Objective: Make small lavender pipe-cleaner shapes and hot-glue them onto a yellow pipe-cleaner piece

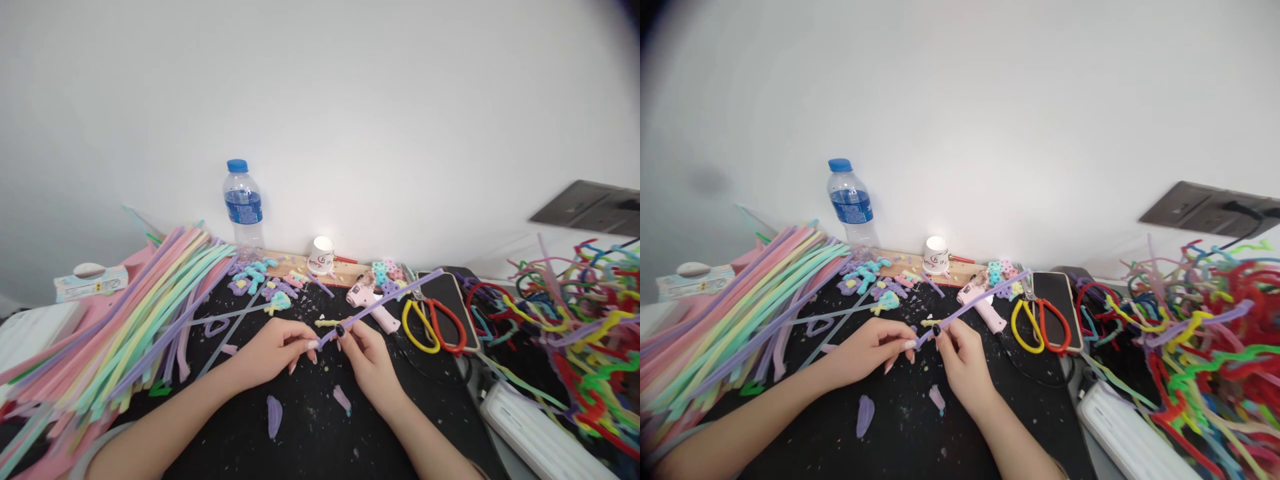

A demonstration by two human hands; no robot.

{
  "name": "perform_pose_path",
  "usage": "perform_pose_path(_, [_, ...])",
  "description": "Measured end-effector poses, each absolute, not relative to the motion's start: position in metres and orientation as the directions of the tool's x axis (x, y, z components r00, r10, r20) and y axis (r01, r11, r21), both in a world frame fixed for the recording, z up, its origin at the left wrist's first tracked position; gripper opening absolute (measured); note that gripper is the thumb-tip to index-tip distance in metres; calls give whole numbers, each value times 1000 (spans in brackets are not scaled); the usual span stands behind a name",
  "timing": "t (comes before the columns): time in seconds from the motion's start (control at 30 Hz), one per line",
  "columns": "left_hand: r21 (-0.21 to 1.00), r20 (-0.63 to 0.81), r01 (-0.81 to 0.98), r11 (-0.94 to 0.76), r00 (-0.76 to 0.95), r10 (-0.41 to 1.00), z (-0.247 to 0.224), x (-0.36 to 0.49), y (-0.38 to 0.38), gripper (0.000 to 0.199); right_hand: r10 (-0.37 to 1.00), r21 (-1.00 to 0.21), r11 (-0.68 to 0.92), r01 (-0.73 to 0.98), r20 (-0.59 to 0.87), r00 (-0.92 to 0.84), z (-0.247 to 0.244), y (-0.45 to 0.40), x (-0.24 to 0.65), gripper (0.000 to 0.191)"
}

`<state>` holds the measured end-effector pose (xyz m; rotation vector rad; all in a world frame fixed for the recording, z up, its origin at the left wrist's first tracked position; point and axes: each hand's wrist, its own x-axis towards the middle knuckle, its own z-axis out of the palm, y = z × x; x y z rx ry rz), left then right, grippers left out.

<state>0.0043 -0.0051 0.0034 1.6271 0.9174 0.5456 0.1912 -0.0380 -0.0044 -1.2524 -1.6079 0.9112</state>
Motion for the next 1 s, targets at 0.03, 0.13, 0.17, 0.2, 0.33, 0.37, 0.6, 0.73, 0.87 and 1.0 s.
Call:
perform_pose_path(0.03, [959,-113,276,-64,579,807,3,4,-5,25,971,-901,239,362,220,-91,-4,-38,192,25])
perform_pose_path(0.13, [960,-94,270,-70,549,831,3,3,-3,25,952,-843,294,450,299,-63,-1,-38,197,21])
perform_pose_path(0.17, [959,-90,273,-72,538,838,4,2,-3,25,943,-817,316,483,328,-61,0,-38,198,20])
perform_pose_path(0.2, [957,-89,280,-74,528,845,4,2,-2,25,932,-787,335,518,357,-61,2,-38,200,19])
perform_pose_path(0.33, [951,-78,300,-81,483,872,3,1,-1,26,882,-626,352,696,471,-23,4,-34,210,20])
perform_pose_path(0.37, [950,-69,300,-86,471,880,3,1,-1,26,865,-573,330,750,502,2,5,-32,214,20])
perform_pose_path(0.6, [958,-3,266,-108,387,922,3,1,2,24,823,-164,-195,967,509,252,10,-17,261,41])
perform_pose_path(0.73, [960,12,256,-109,354,935,5,0,2,22,819,-55,-431,900,395,417,9,-17,279,50])
perform_pose_path(0.87, [963,12,250,-104,345,938,5,-1,1,19,823,-93,-474,875,305,479,10,-18,285,54])
perform_pose_path(1.0, [960,18,258,-109,332,943,7,-1,1,21,809,-191,-516,835,209,549,16,-16,289,55])
